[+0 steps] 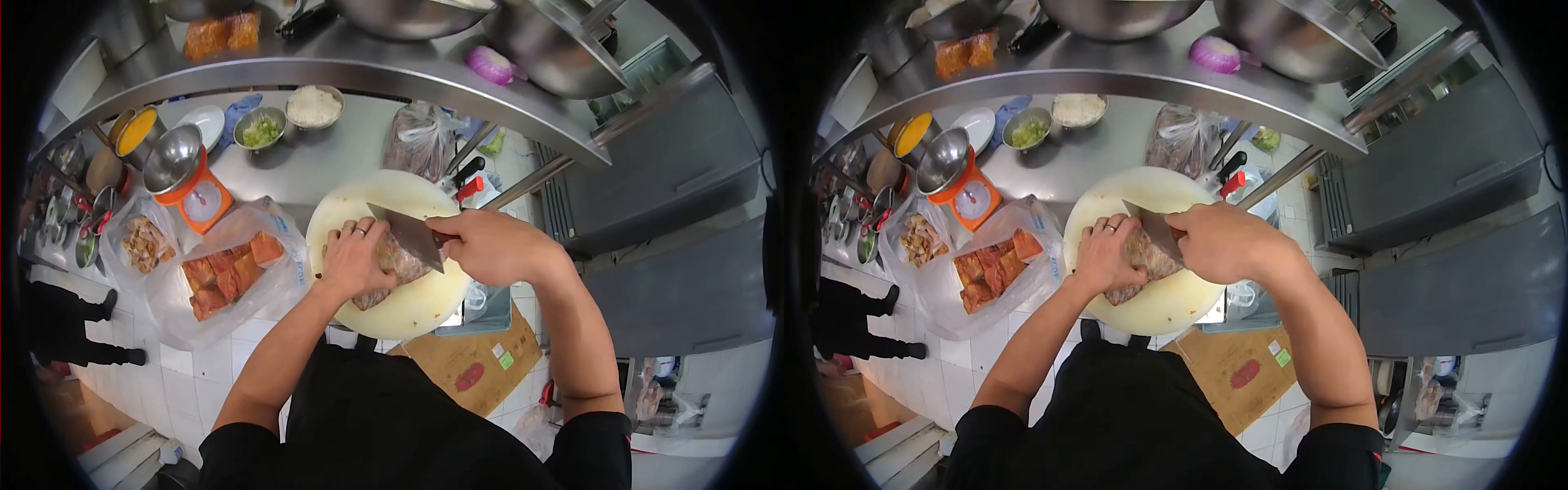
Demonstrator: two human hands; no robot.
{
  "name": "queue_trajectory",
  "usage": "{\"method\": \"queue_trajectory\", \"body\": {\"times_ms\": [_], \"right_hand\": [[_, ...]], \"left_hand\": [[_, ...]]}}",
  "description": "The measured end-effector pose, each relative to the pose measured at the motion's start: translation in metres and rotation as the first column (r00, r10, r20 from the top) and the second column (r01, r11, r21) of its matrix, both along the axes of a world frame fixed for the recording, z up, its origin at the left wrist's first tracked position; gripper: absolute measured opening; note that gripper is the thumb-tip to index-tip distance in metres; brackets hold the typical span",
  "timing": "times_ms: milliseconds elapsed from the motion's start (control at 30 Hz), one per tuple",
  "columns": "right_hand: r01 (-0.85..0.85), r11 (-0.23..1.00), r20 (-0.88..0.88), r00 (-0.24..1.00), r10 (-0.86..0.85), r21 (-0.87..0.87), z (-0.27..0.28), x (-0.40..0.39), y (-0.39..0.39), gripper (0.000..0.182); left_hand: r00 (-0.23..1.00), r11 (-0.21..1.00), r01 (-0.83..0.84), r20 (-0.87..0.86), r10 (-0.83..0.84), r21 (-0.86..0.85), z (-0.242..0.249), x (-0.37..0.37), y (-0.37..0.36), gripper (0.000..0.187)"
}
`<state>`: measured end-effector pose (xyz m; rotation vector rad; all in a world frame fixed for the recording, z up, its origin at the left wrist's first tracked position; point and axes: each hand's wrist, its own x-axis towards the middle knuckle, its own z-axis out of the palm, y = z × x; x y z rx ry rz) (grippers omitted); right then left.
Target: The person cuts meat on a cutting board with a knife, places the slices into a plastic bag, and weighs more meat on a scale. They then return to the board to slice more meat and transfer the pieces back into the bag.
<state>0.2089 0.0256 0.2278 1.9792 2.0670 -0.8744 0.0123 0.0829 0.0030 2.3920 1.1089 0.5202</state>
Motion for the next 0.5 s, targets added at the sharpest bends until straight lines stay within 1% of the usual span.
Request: {"method": "queue_trajectory", "body": {"times_ms": [33,100,133,167,233,267,333,400,433,467,500], "right_hand": [[-0.001,1.000,-0.003,1.000,0.001,-0.017,-0.010,-0.004,-0.001,0.053],[0.156,0.987,0.068,0.985,-0.159,0.050,-0.033,-0.020,-0.011,0.052],[0.172,0.985,0.113,0.978,-0.172,0.012,-0.038,-0.025,-0.017,0.051],[0.177,0.984,0.115,0.977,-0.179,0.032,-0.039,-0.020,-0.020,0.051],[0.160,0.985,-0.021,0.987,-0.159,0.063,-0.034,-0.012,-0.031,0.052],[0.094,0.995,0.033,0.995,-0.095,0.028,-0.026,-0.006,-0.034,0.054],[0.095,0.995,0.049,0.994,-0.096,0.032,-0.027,-0.006,-0.035,0.053],[0.112,0.993,0.059,0.992,-0.113,0.024,-0.049,-0.013,-0.054,0.052],[0.181,0.982,0.064,0.981,-0.184,0.051,-0.073,-0.017,-0.065,0.054],[0.253,0.964,0.067,0.964,-0.259,0.085,-0.084,-0.017,-0.070,0.056],[0.270,0.958,0.063,0.959,-0.277,0.095,-0.079,-0.016,-0.074,0.056]], "left_hand": [[1.000,1.000,-0.001,-0.003,0.001,-0.017,-0.004,0.000,-0.003,0.086],[1.000,1.000,0.003,0.011,-0.003,0.019,-0.004,0.000,-0.001,0.087],[1.000,1.000,0.005,0.013,-0.005,0.031,-0.002,-0.001,0.001,0.087],[1.000,1.000,0.004,-0.001,-0.004,0.016,0.001,0.000,0.002,0.088],[1.000,1.000,0.023,-0.017,-0.023,0.005,0.008,0.001,-0.002,0.088],[0.999,0.999,0.028,-0.037,-0.029,-0.018,0.010,0.001,-0.002,0.087],[0.998,0.997,0.018,-0.066,-0.023,-0.069,0.002,0.001,-0.003,0.087],[0.999,0.999,0.038,0.018,-0.038,0.028,-0.007,0.001,-0.004,0.086],[0.999,0.999,0.034,0.020,-0.035,0.041,-0.004,0.000,-0.001,0.086],[1.000,0.999,0.025,0.011,-0.025,0.025,0.000,0.001,0.000,0.086],[0.999,0.999,0.033,-0.002,-0.033,-0.001,0.001,0.002,-0.005,0.085]]}}
